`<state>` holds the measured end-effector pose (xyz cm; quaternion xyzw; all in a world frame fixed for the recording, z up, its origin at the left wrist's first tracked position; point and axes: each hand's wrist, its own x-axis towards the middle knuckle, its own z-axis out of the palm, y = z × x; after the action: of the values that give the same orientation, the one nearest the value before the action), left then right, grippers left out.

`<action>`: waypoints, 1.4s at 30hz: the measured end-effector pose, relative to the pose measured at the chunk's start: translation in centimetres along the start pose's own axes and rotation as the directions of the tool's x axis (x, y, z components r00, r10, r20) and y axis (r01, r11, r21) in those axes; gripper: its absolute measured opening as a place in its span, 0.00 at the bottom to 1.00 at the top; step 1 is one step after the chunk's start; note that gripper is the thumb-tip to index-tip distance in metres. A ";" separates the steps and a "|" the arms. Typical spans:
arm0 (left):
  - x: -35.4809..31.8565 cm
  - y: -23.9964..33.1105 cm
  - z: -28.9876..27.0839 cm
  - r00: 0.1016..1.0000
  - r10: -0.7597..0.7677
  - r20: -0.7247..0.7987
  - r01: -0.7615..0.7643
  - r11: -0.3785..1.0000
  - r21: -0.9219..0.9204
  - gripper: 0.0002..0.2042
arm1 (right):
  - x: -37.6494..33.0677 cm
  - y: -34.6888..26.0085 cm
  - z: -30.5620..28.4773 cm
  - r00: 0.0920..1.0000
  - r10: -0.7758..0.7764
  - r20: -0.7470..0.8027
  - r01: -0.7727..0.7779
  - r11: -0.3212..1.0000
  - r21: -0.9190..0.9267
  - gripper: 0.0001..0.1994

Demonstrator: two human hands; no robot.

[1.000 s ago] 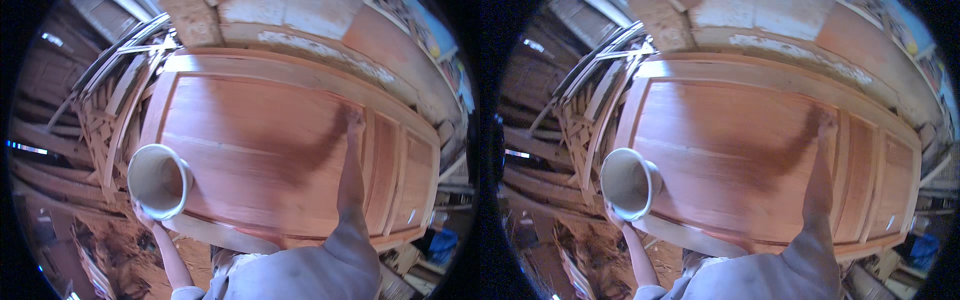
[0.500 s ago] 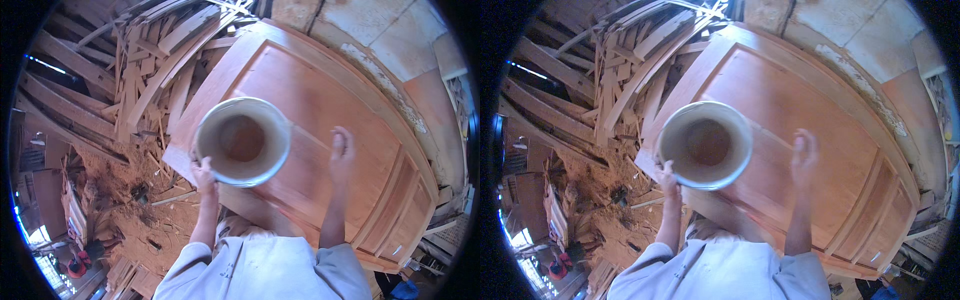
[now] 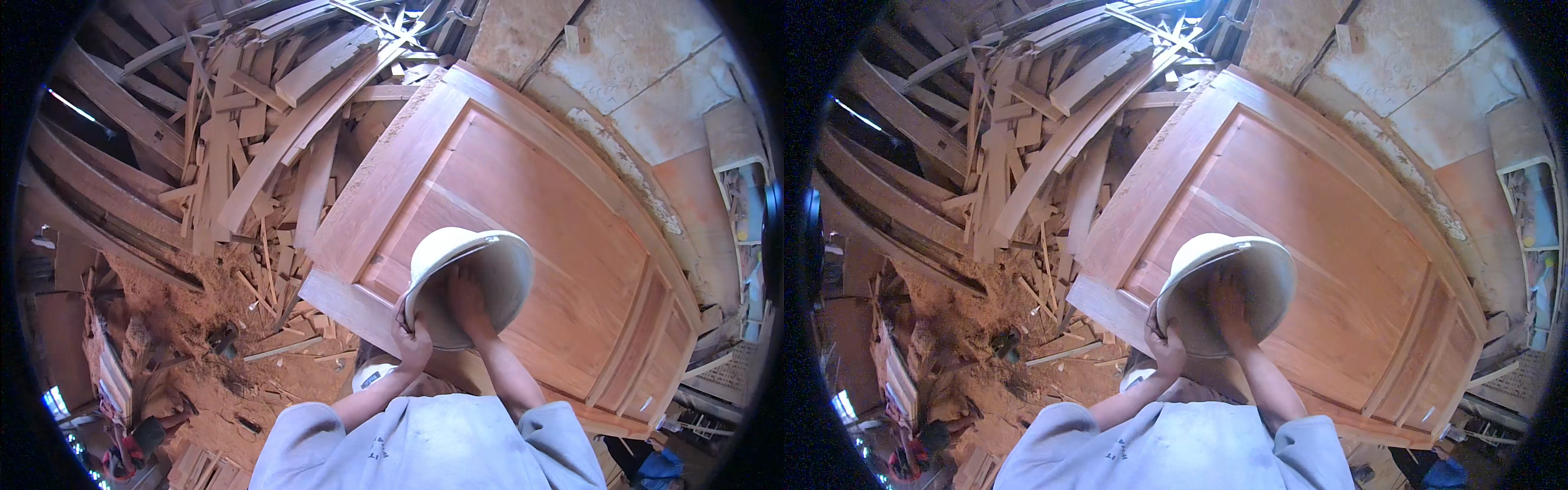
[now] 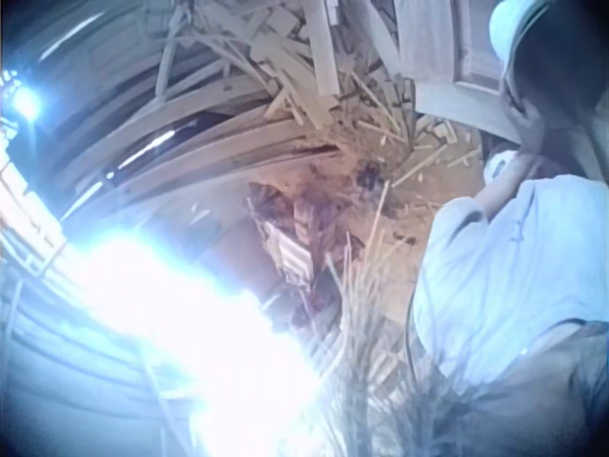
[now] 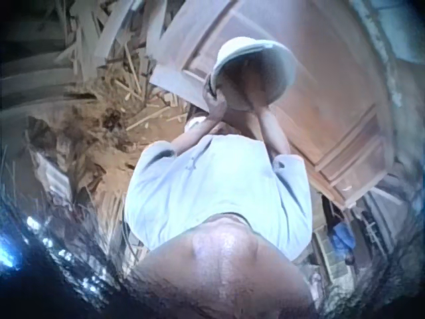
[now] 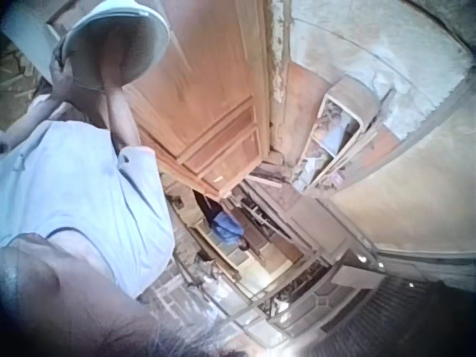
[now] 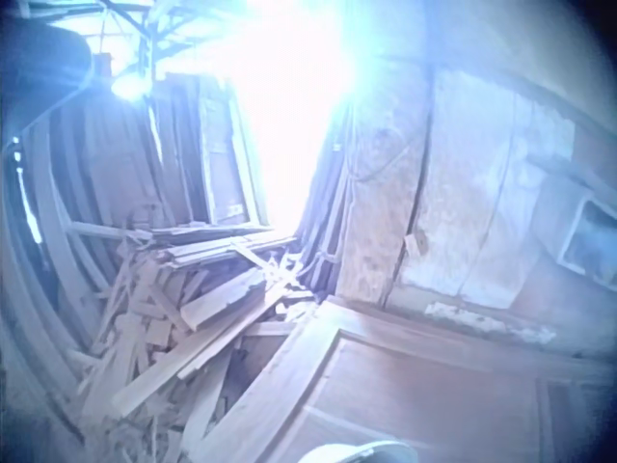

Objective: The person rubs a wooden block over the panels of a wooden cabinet, dips the block into a bucket of liquid, and applies glue from a squeeze bottle to the wood joints.

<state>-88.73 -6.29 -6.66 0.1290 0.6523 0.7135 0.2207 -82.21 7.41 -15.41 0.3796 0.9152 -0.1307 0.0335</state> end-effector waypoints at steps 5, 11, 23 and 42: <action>1.4 0.2 -1.2 0.995 0.031 0.097 -0.024 0.997 -0.073 0.24 | -1.1 -0.4 2.1 0.985 0.021 0.174 -0.042 0.992 0.120 0.17; 4.6 2.2 0.2 0.963 0.076 0.260 -0.043 0.991 -0.130 0.27 | -0.1 -0.9 -2.9 0.979 -0.196 0.061 0.195 0.981 0.024 0.14; 8.2 -2.2 15.3 0.970 -0.214 0.112 0.232 0.955 -0.183 0.23 | 3.6 12.0 -13.5 0.638 0.712 0.292 -0.489 0.082 0.868 0.17; 17.1 -6.0 -22.3 0.683 0.277 -0.676 0.026 0.916 0.401 0.16 | 9.0 -17.6 -7.2 0.863 -0.090 0.497 -0.451 -0.580 0.678 0.20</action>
<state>-113.23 -17.21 -16.97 -0.0755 0.8002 0.5800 -0.1324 -100.69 3.61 -6.19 0.3641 0.1965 -0.8992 -0.1426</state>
